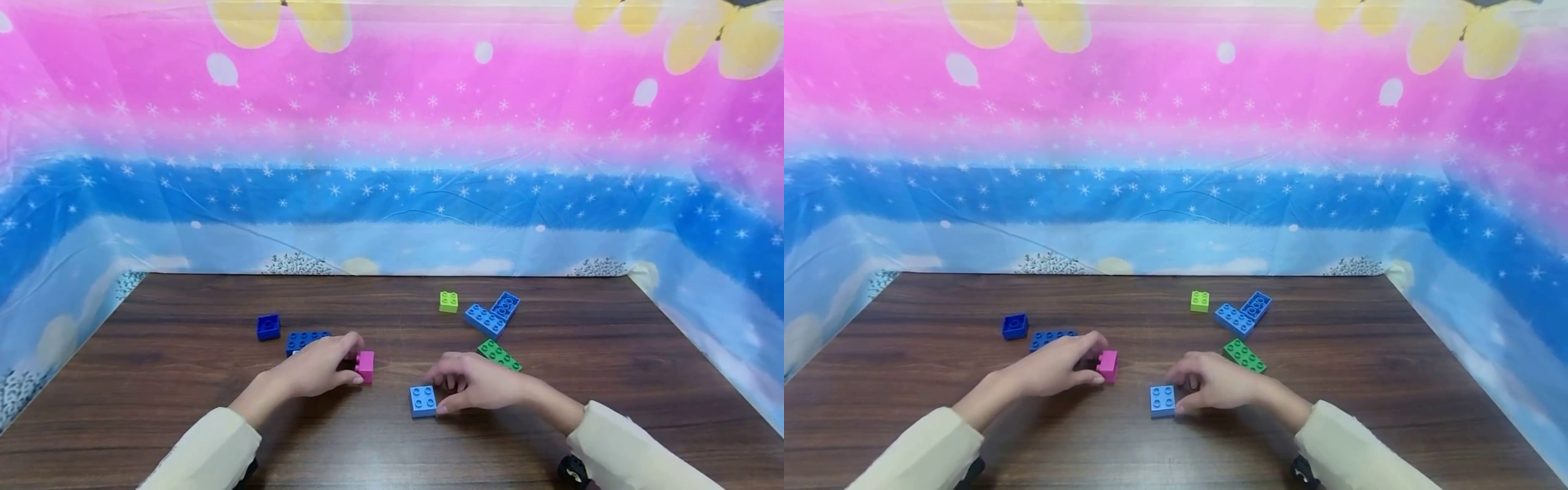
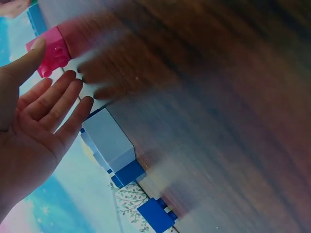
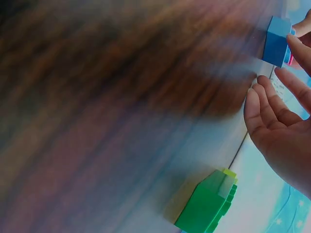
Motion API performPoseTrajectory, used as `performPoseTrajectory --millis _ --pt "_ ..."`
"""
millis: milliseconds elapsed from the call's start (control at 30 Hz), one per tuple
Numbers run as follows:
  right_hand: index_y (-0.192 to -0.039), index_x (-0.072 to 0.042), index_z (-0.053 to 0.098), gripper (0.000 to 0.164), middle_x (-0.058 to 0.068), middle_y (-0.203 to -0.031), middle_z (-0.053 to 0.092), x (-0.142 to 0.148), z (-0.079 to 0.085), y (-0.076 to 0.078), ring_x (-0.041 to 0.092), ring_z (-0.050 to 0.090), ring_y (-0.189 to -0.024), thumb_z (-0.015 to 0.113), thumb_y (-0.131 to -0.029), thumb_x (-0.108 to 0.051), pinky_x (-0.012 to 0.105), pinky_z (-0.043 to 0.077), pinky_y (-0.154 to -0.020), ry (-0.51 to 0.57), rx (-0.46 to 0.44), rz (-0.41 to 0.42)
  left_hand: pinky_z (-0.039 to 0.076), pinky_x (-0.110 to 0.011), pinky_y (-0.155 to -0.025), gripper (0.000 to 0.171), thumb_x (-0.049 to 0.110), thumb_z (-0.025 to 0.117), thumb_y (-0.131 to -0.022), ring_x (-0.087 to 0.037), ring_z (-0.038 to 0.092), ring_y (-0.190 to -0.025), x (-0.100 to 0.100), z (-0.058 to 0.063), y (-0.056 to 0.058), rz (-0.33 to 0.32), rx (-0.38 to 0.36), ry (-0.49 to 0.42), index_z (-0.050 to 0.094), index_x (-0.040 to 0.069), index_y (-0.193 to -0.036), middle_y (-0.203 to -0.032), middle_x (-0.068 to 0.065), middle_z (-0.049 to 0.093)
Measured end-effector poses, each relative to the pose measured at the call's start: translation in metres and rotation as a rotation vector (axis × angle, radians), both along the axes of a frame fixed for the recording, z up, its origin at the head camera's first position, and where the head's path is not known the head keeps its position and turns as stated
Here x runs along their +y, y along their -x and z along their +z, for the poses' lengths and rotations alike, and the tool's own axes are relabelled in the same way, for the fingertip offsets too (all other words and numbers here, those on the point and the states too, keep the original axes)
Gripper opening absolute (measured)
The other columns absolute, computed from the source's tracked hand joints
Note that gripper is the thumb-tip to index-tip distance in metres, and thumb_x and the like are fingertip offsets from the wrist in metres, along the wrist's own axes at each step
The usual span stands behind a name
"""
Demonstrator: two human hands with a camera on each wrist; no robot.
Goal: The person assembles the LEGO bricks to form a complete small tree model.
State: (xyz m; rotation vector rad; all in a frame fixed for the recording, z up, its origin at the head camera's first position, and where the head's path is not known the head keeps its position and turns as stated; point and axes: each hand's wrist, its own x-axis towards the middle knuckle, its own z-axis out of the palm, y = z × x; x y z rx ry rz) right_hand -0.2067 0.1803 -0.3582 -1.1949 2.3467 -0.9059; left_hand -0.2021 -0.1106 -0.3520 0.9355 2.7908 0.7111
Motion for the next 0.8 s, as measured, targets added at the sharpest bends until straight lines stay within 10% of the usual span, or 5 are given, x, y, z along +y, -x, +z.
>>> performPoseTrajectory --millis 800 --pt "-0.109 -0.011 0.062 0.028 -0.001 -0.089 0.054 -0.007 -0.002 0.019 0.008 0.048 -0.072 0.068 -0.084 -0.021 0.023 0.042 -0.063 -0.049 0.068 -0.117 0.043 -0.035 -0.071 0.022 0.018 0.065 -0.086 -0.014 0.053 -0.081 0.003 0.002 0.002 -0.009 -0.012 0.011 0.053 0.009 -0.101 -0.09 0.001 0.057"
